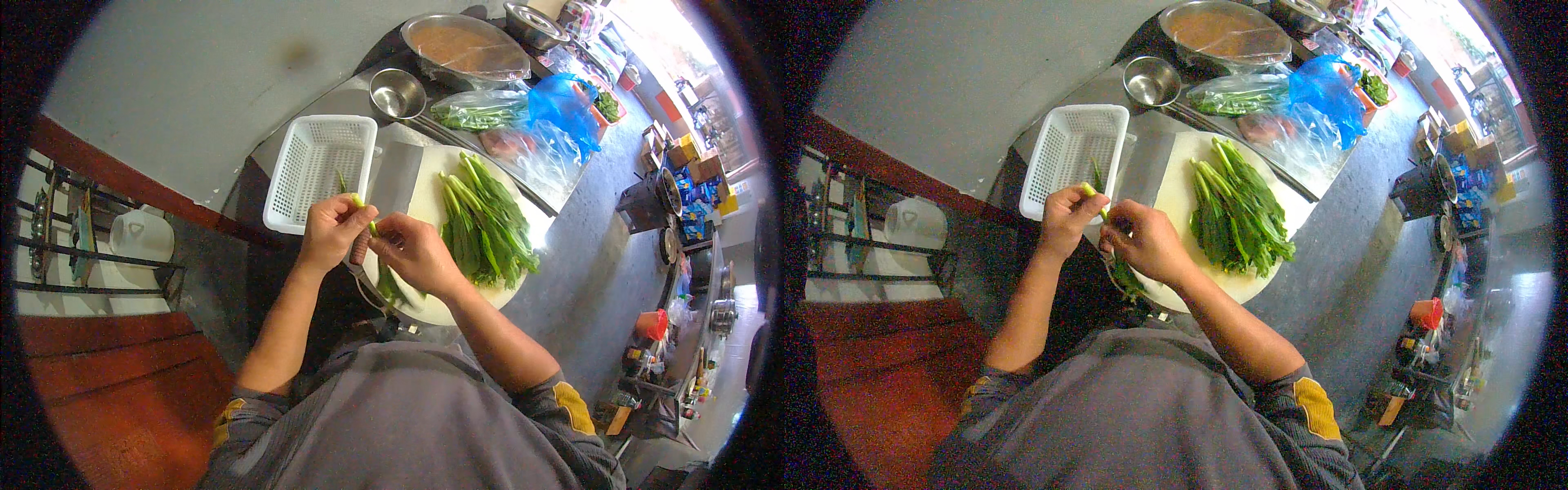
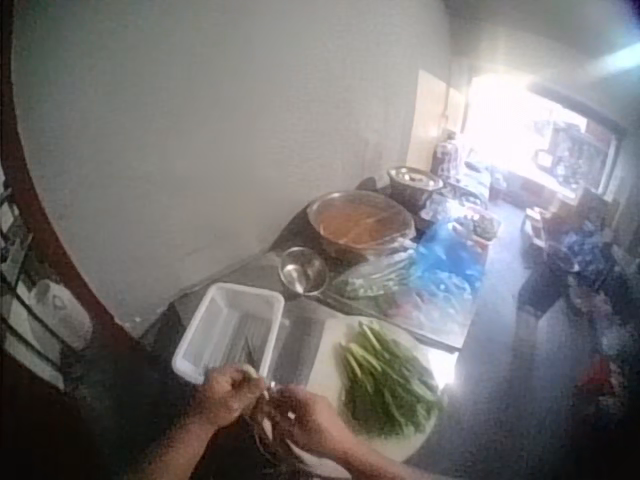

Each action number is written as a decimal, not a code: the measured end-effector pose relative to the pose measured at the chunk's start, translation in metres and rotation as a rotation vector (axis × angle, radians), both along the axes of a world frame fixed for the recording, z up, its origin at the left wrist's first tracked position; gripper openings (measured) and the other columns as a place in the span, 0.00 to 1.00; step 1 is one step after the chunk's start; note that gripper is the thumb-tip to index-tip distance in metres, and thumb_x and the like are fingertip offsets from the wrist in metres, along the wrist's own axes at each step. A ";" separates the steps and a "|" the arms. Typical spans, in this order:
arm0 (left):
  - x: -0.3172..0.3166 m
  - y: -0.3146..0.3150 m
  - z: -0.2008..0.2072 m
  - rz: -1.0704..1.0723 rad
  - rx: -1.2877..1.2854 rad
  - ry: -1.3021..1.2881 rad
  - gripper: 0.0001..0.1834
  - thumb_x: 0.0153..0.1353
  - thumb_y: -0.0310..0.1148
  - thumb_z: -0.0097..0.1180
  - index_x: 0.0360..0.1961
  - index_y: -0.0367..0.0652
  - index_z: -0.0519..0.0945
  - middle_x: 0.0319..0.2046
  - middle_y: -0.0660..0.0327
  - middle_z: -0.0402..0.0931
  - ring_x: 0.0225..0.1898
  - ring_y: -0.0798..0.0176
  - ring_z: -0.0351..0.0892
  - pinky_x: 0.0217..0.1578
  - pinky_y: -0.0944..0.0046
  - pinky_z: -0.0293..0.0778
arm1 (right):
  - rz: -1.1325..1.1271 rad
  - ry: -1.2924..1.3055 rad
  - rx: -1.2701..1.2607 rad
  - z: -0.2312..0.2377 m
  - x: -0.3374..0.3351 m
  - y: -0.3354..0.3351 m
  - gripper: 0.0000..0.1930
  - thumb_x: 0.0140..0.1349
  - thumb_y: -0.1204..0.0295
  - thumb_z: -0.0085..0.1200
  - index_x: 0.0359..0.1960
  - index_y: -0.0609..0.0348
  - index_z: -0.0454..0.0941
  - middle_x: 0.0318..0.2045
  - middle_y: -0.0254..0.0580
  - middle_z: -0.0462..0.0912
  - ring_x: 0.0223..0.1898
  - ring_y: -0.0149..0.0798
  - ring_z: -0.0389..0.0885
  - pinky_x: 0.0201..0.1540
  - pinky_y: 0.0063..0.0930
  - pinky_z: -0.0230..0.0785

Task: The person washes leafy greens in a sink, transfers them to a cutting board, and then trims and peels the stems of green onions one by one, placing the trimmed pieces into a white basket.

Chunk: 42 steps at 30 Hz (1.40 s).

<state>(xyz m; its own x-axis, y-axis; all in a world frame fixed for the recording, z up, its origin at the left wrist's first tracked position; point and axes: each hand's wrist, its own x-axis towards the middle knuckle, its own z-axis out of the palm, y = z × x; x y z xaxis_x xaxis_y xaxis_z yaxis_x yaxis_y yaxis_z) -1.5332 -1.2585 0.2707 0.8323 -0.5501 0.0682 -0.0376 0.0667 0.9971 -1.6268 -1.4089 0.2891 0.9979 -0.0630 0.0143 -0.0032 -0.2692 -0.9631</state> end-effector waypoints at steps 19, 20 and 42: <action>0.014 0.041 -0.040 0.156 -0.176 0.135 0.14 0.69 0.40 0.49 0.33 0.40 0.75 0.23 0.72 0.67 0.25 0.78 0.62 0.26 0.74 0.59 | 0.175 -0.238 -0.646 -0.001 0.068 0.031 0.10 0.59 0.65 0.51 0.29 0.60 0.74 0.24 0.49 0.78 0.26 0.56 0.78 0.30 0.48 0.71; 0.016 0.045 -0.040 0.159 -0.190 0.115 0.14 0.69 0.41 0.49 0.33 0.40 0.75 0.23 0.72 0.67 0.25 0.78 0.62 0.27 0.75 0.59 | 0.200 -0.211 -0.630 -0.002 0.073 0.036 0.11 0.58 0.64 0.51 0.30 0.60 0.74 0.23 0.50 0.78 0.26 0.55 0.78 0.31 0.48 0.71; 0.038 0.075 -0.019 0.373 -0.085 0.043 0.13 0.60 0.35 0.62 0.24 0.41 0.75 0.22 0.72 0.70 0.26 0.78 0.65 0.28 0.74 0.62 | 0.335 0.495 0.717 -0.025 0.060 0.067 0.17 0.69 0.63 0.45 0.49 0.66 0.74 0.30 0.38 0.80 0.30 0.31 0.76 0.37 0.25 0.72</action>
